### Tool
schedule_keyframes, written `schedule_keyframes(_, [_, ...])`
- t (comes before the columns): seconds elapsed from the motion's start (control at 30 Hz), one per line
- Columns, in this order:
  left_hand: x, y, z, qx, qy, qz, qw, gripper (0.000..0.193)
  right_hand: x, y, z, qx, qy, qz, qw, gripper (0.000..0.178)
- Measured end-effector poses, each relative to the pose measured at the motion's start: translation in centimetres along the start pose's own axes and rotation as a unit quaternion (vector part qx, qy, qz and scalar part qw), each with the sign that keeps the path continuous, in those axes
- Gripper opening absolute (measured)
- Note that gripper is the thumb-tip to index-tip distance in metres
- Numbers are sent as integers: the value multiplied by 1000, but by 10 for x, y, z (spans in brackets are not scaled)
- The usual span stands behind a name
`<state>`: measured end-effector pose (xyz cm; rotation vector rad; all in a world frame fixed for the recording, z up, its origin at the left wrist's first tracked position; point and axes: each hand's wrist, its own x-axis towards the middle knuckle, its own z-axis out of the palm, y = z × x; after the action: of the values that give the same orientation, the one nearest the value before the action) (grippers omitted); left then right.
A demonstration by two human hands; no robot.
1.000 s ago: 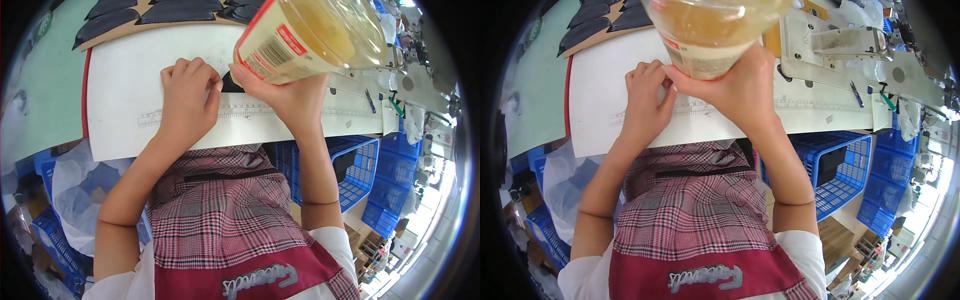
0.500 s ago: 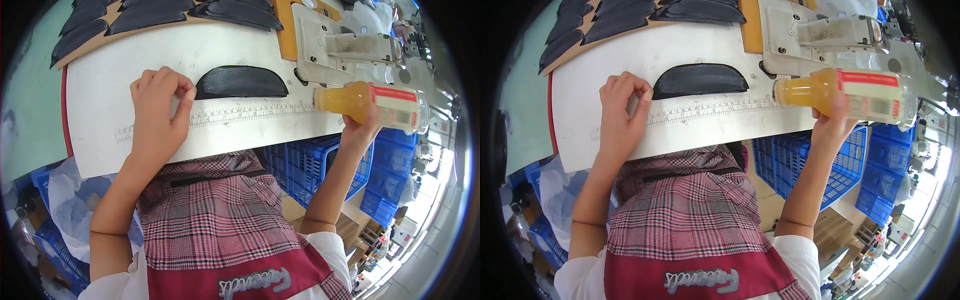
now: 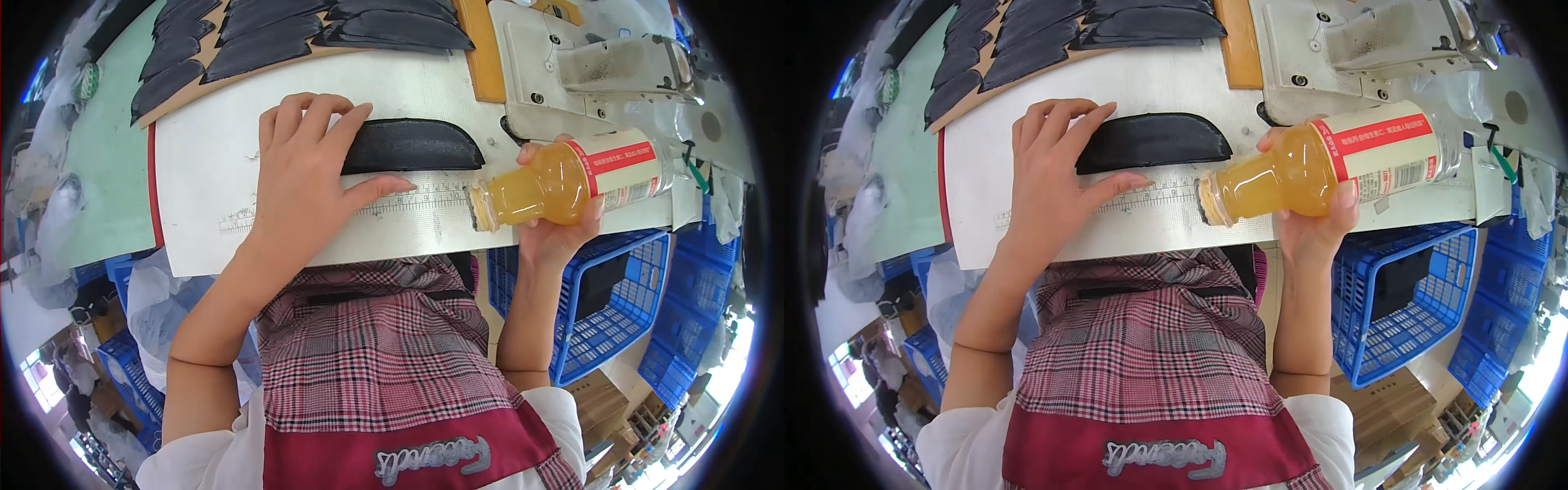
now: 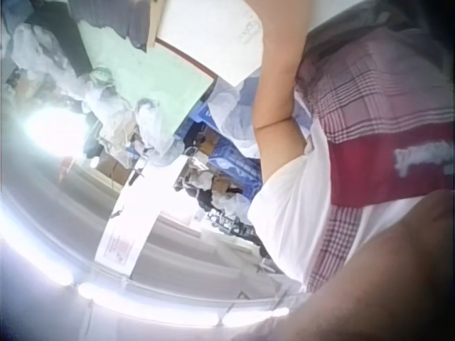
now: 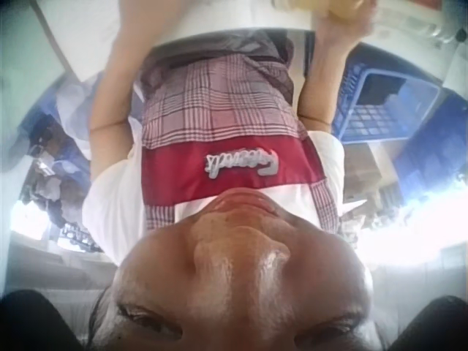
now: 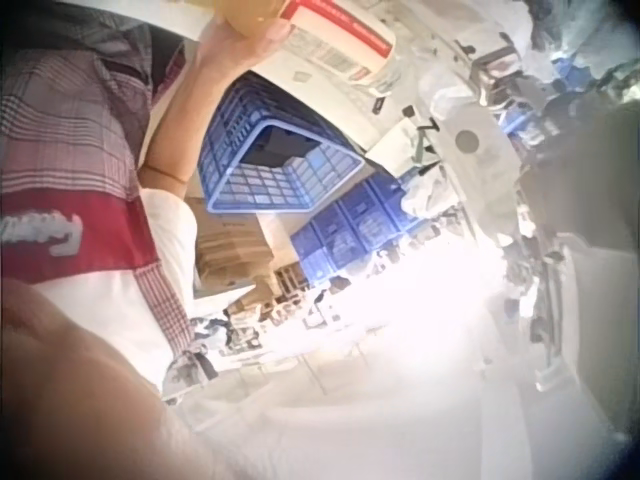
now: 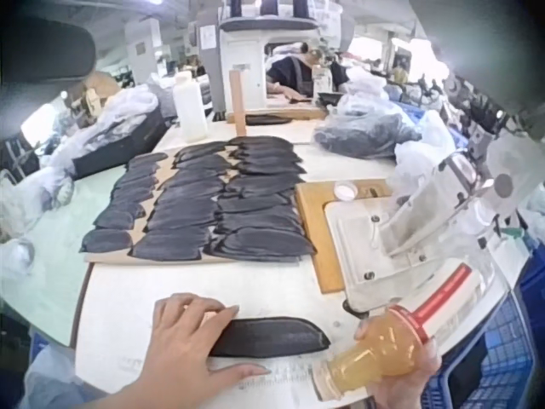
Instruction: The person applies a yellow liquid from a plastic bottle onto the edges of black semi-circular fabric pieces. They pick up each piece from a stack, apply the liquid along the curved edge, and place the treated piece onto a white surface with a ruler. The process is repeated for multiple pieces throughout the video.
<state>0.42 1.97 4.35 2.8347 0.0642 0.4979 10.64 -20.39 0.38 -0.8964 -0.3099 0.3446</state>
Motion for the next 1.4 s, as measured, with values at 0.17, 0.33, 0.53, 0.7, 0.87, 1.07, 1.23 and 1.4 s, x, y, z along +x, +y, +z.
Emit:
schedule_keyframes(0.17, [-5,-1,-11,26,13,5,1000,59,-1,1,11,8,-12,0,1000,78])
schedule_keyframes(0.33, [-4,3,-18,27,22,25,999,54,-1,-1,15,4,-10,-12,1000,79])
schedule_keyframes(0.53, [-6,5,-22,-105,-16,-54,993,37,-2,-1,16,6,-8,-1,1000,79])
schedule_keyframes(0.7, [-5,-6,-28,-375,-58,-283,881,25,-2,-1,7,32,-15,22,999,77])
schedule_keyframes(0.87, [-7,-14,-35,-374,-97,-298,873,20,-2,2,15,18,19,6,1000,74])
schedule_keyframes(1.07, [-6,-10,-37,-313,-80,-280,904,13,-1,4,20,7,-7,5,1000,73])
schedule_keyframes(1.23, [8,-3,-52,-426,-74,-228,872,15,-1,5,24,17,-67,22,997,77])
schedule_keyframes(1.4, [30,2,-58,-534,-125,-200,812,18,-1,11,20,3,-128,40,991,79])
